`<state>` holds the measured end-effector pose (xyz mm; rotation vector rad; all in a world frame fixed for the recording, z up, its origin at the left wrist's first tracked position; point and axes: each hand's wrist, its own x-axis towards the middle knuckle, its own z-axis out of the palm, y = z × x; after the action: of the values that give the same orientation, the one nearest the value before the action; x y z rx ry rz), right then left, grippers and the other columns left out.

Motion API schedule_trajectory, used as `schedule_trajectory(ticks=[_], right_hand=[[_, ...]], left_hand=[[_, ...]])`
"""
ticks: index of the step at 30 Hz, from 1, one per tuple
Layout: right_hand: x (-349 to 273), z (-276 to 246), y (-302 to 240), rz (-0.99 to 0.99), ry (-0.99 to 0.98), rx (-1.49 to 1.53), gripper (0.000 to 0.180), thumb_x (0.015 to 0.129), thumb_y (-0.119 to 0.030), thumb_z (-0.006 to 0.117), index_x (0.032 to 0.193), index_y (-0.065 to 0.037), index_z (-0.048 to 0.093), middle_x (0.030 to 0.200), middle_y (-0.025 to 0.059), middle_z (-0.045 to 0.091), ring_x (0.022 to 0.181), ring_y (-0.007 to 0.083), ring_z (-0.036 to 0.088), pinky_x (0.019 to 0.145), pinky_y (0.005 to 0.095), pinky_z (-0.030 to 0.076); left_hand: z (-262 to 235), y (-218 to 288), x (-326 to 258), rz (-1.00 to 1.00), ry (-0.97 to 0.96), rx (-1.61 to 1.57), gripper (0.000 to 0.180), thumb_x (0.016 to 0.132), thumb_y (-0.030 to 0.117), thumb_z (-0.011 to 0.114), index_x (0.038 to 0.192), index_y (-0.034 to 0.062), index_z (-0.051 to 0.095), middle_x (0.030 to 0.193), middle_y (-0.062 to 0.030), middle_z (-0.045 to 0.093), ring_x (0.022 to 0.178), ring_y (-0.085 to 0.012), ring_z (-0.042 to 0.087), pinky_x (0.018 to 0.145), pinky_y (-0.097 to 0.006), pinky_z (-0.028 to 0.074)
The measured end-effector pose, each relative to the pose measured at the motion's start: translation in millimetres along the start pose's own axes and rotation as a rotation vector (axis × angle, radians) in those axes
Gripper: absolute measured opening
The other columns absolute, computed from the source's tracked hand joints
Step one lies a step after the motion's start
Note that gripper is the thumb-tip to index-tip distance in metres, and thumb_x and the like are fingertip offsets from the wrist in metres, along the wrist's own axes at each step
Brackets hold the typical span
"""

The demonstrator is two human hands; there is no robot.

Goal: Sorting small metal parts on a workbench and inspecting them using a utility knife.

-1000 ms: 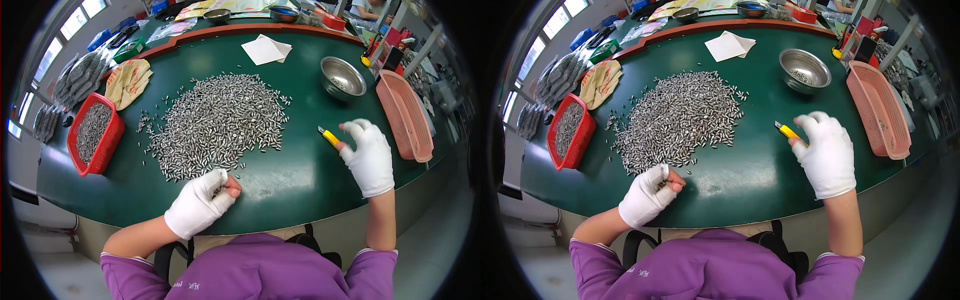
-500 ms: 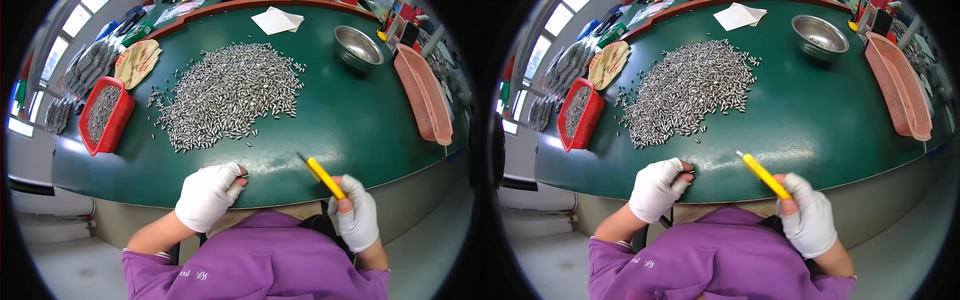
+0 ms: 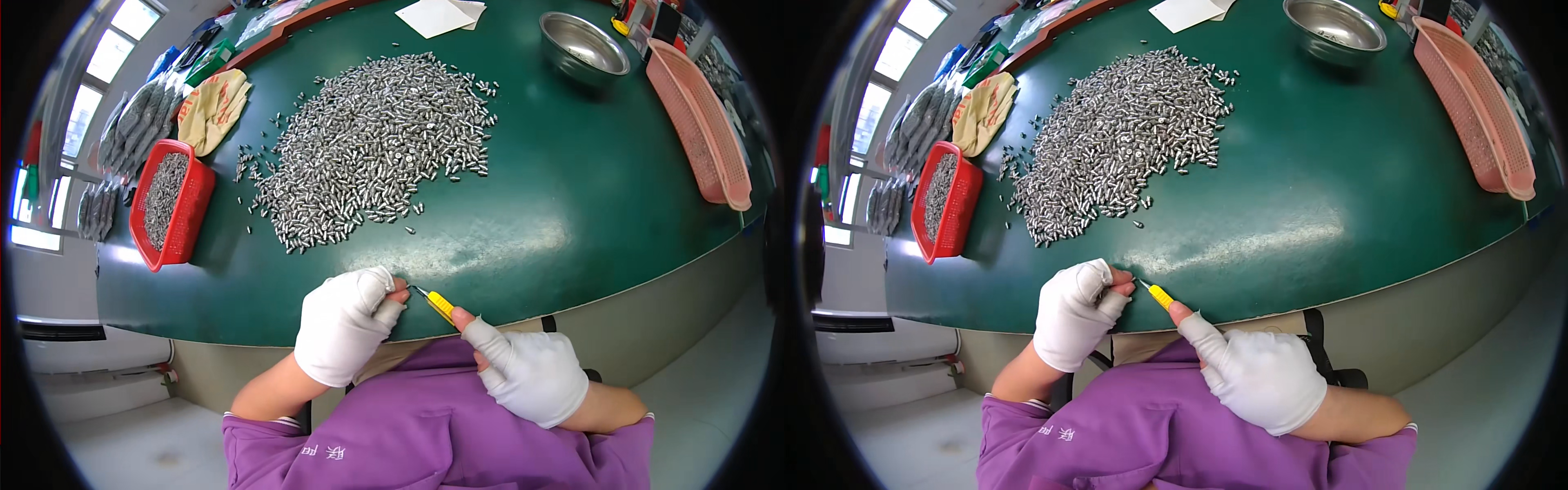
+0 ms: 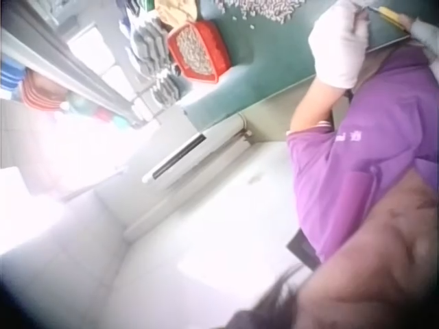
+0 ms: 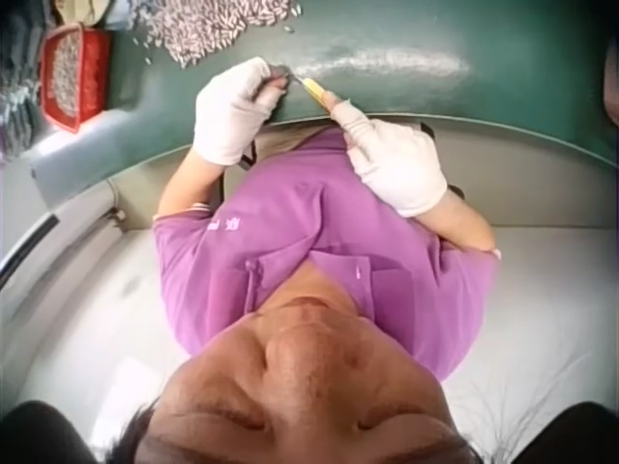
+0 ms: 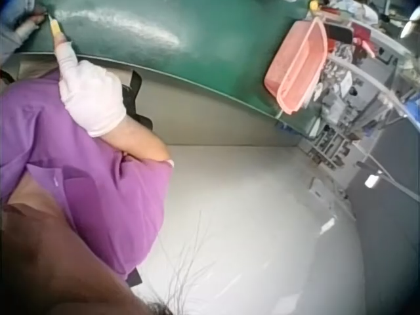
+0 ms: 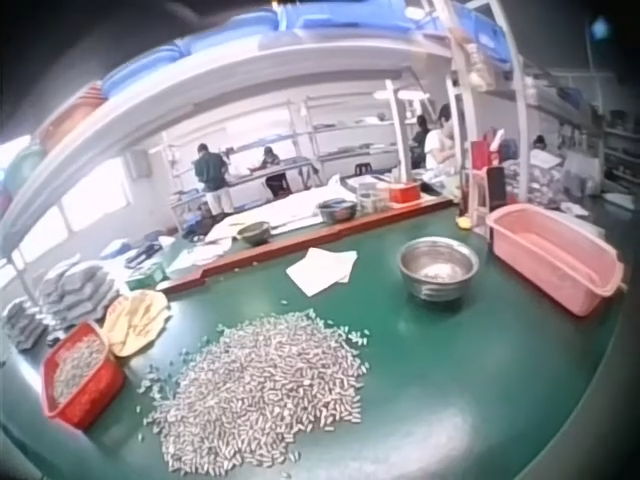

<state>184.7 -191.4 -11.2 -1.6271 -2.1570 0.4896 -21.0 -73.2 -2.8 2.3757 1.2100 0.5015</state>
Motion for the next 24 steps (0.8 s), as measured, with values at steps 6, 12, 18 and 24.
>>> schedule_trajectory(ticks=[6, 12, 18, 24], right_hand=[[4.0, -2.1, -5.3, -0.016, -0.015, -0.048, 0.064, 0.081, -0.012, 0.064, 0.142, -0.010, 0.047, 0.067, 0.0045, 0.064, 0.048, 0.0189, 0.058, 0.043, 0.0342, 0.046], [2.4, 3.2, -5.4, -0.017, -0.007, -0.031, 0.065, 0.079, -0.012, 0.065, 0.142, -0.010, 0.047, 0.066, 0.0025, 0.063, 0.046, 0.0180, 0.056, 0.043, 0.0340, 0.045], [11.1, -12.2, 1.5, -0.050, -0.120, -0.059, 0.069, 0.076, -0.010, 0.065, 0.142, -0.010, 0.047, 0.063, 0.0014, 0.062, 0.044, 0.0177, 0.055, 0.042, 0.0331, 0.044], [22.5, -32.4, 1.2, -0.111, -0.224, -0.112, 0.068, 0.078, -0.017, 0.064, 0.142, -0.007, 0.045, 0.059, 0.0047, 0.059, 0.048, 0.0219, 0.056, 0.047, 0.0371, 0.046]], left_hand=[[-1.8, 0.0, -0.8, -0.012, -0.004, -0.007, 0.012, 0.073, 0.003, 0.075, 0.081, 0.0059, 0.066, 0.077, -0.0094, 0.068, 0.068, -0.0269, 0.066, 0.063, -0.032, 0.052], [-3.3, 0.3, -0.6, 0.000, -0.034, 0.033, 0.013, 0.072, 0.003, 0.075, 0.080, 0.0055, 0.065, 0.077, -0.0096, 0.068, 0.069, -0.0275, 0.066, 0.063, -0.033, 0.052], [-1.8, 1.6, 2.7, 0.006, -0.055, 0.022, 0.014, 0.072, 0.000, 0.075, 0.079, 0.0049, 0.063, 0.076, -0.0096, 0.067, 0.069, -0.0281, 0.066, 0.062, -0.033, 0.052], [-3.7, 0.2, 1.4, -0.019, -0.026, -0.040, 0.014, 0.073, -0.002, 0.073, 0.080, 0.0040, 0.063, 0.077, -0.0111, 0.066, 0.068, -0.0289, 0.065, 0.062, -0.033, 0.052]])
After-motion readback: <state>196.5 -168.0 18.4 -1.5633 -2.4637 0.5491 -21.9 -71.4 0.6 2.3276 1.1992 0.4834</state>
